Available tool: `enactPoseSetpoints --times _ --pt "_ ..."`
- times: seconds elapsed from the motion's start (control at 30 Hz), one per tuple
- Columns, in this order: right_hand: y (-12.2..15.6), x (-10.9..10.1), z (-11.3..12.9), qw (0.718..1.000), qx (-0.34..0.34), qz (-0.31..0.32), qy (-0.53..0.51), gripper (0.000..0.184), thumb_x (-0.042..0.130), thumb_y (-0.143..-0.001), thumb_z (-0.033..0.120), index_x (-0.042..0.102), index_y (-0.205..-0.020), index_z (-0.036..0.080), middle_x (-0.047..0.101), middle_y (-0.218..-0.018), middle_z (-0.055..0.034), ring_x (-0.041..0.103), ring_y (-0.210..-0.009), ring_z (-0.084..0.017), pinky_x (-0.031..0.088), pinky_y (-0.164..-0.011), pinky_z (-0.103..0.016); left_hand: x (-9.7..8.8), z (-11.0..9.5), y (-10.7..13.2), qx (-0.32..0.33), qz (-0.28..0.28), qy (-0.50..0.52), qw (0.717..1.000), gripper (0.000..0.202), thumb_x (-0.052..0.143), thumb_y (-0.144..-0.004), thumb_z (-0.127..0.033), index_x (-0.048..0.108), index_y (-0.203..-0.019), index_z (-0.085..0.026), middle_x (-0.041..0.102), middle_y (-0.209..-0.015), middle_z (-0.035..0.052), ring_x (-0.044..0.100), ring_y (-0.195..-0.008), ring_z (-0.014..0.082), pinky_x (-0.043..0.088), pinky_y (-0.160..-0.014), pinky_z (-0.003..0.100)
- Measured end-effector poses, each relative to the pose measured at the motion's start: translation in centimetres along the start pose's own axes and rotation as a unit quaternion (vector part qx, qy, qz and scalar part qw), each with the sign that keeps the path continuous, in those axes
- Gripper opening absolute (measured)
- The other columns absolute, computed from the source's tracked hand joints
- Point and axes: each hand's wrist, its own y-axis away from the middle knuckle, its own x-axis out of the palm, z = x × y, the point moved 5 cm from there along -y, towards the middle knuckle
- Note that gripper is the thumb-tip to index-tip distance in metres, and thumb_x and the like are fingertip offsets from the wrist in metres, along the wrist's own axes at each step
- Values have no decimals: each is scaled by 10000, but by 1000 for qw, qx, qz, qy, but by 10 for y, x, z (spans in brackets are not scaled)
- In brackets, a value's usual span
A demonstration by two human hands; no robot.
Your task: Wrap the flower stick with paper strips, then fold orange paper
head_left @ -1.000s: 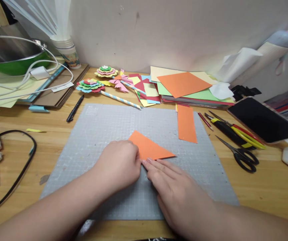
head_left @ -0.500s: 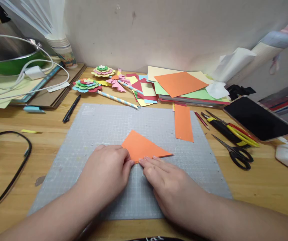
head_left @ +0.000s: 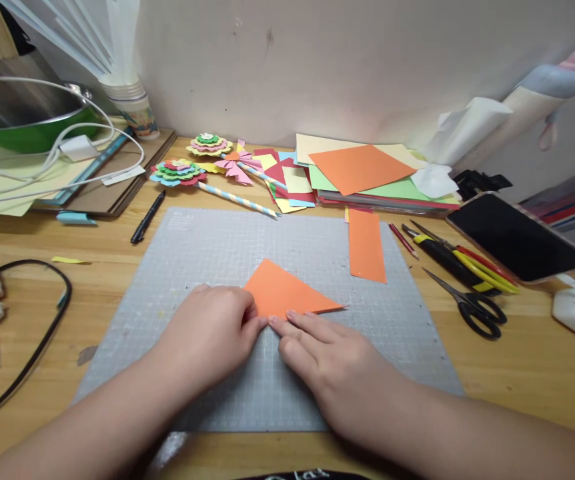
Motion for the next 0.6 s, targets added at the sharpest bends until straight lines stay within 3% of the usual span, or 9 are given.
enactPoseSetpoints --times 0.13,0.33,0.6 --pt "1 -1 -1 1000 -10 20 -3 300 366 -903 86 576 -1116 81 510 -1383 -125 491 -1233 -284 448 -1011 -401 1 8 7 -1 -7 24 1000 259 475 -840 -380 637 -728 -213 664 -733 26 563 -677 194 346 -641 321" --pt "1 -1 -4 998 -11 66 -16 292 363 -906 84 550 -1116 158 404 -1476 -6 442 -1271 -274 455 -1000 -395 5 16 14 15 -83 41 996 281 496 -849 -402 622 -686 -211 622 -788 16 529 -796 195 323 -750 354" --pt "-5 -2 -1 997 -10 73 5 336 376 -881 84 537 -1171 136 458 -1439 -28 502 -1178 -288 519 -883 -403 4 22 18 -10 -99 -1 995 337 490 -847 -432 596 -621 -207 590 -756 17 506 -780 205 297 -744 381"
